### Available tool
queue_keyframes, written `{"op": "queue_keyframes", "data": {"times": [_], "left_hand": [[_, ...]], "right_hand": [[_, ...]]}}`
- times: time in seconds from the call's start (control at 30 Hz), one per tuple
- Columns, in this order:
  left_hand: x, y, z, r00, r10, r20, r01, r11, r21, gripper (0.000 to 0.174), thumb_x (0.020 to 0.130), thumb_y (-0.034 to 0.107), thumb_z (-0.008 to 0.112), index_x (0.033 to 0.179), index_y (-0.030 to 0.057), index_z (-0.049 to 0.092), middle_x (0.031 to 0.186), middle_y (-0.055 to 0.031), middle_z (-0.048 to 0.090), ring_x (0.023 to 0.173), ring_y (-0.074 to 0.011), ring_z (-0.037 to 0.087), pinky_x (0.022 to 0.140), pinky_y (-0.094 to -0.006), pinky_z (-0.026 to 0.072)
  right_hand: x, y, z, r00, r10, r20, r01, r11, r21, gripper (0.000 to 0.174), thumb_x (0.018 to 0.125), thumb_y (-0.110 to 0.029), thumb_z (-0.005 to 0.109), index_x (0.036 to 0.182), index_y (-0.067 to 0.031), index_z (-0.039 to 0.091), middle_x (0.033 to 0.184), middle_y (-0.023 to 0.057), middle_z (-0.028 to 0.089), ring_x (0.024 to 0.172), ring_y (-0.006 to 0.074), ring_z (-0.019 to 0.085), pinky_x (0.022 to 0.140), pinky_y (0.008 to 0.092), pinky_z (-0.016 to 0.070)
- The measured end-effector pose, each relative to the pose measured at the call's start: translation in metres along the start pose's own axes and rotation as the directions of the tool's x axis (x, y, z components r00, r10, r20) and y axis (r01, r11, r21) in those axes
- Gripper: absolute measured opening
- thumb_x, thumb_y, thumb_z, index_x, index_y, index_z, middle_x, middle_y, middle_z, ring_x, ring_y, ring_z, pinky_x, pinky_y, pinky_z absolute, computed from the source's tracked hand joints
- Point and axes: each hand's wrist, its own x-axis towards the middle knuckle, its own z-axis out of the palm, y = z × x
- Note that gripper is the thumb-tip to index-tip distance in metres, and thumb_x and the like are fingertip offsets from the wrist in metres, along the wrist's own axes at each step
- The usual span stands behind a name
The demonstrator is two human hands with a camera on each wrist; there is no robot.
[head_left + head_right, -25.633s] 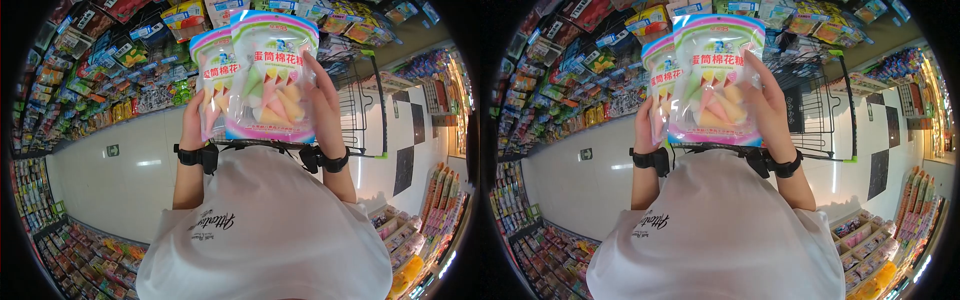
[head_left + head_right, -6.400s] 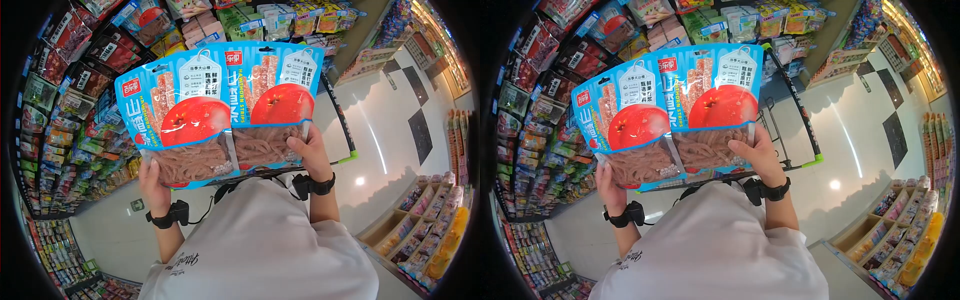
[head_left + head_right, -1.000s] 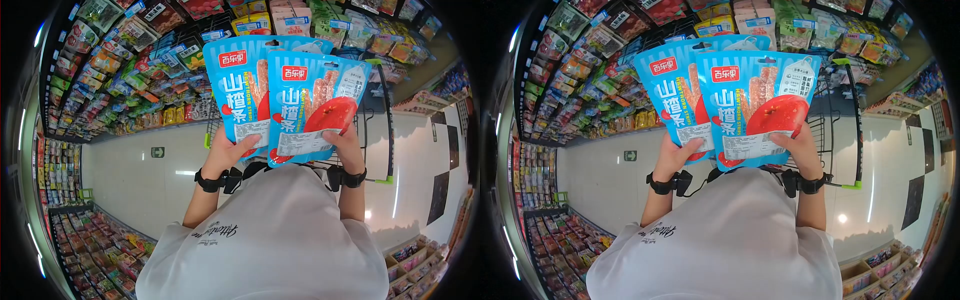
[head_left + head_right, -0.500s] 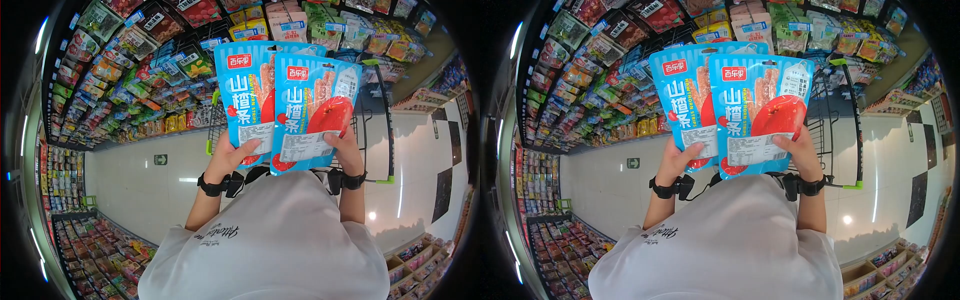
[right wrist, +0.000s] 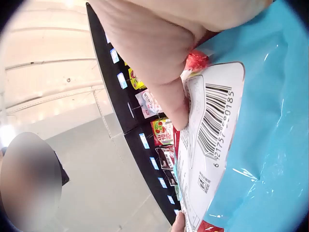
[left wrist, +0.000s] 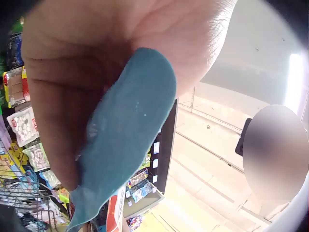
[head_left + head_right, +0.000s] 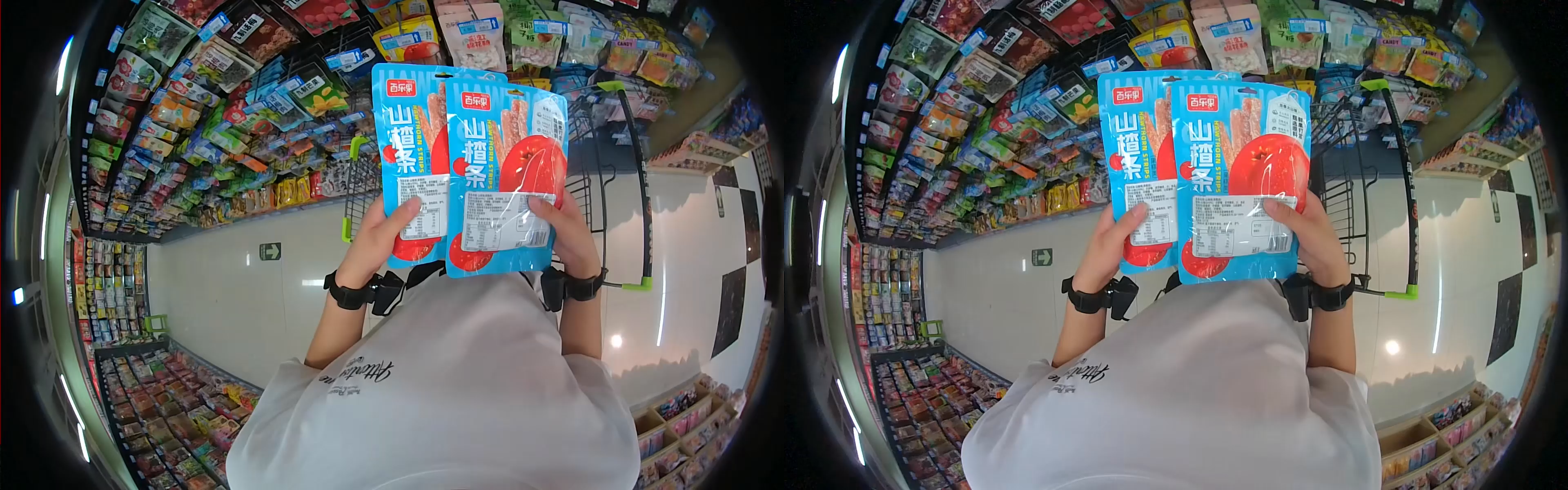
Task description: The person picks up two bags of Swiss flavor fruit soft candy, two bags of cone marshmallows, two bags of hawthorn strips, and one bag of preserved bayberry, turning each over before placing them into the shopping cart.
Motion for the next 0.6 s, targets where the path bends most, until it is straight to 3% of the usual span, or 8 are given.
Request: {"op": "queue_keyframes", "data": {"times": [0.43,0.6], "left_hand": [[0.007,0.003,-0.01,0.96,-0.216,-0.176,0.202,0.975,-0.095,0.043,0.097,0.033,0.048,0.124,-0.0012,0.051,0.118,-0.012,0.061,0.102,-0.0179,0.062,0.087,-0.031,0.0497],[0.007,-0.004,-0.008,0.947,-0.22,-0.233,0.194,0.972,-0.13,0.046,0.098,0.036,0.045,0.123,-0.0028,0.051,0.116,-0.0133,0.062,0.102,-0.0188,0.063,0.087,-0.031,0.0501]], "right_hand": [[0.007,0.002,0.015,0.997,0.077,-0.017,-0.077,0.996,0.036,0.044,0.089,-0.015,0.064,0.127,0.0016,0.048,0.12,0.0101,0.059,0.107,0.0165,0.058,0.091,0.0299,0.0471],[0.016,0.009,0.009,0.993,0.118,-0.002,-0.118,0.992,0.051,0.043,0.089,-0.014,0.064,0.126,0.0016,0.048,0.119,0.0101,0.06,0.105,0.0165,0.06,0.09,0.0296,0.0478]]}}
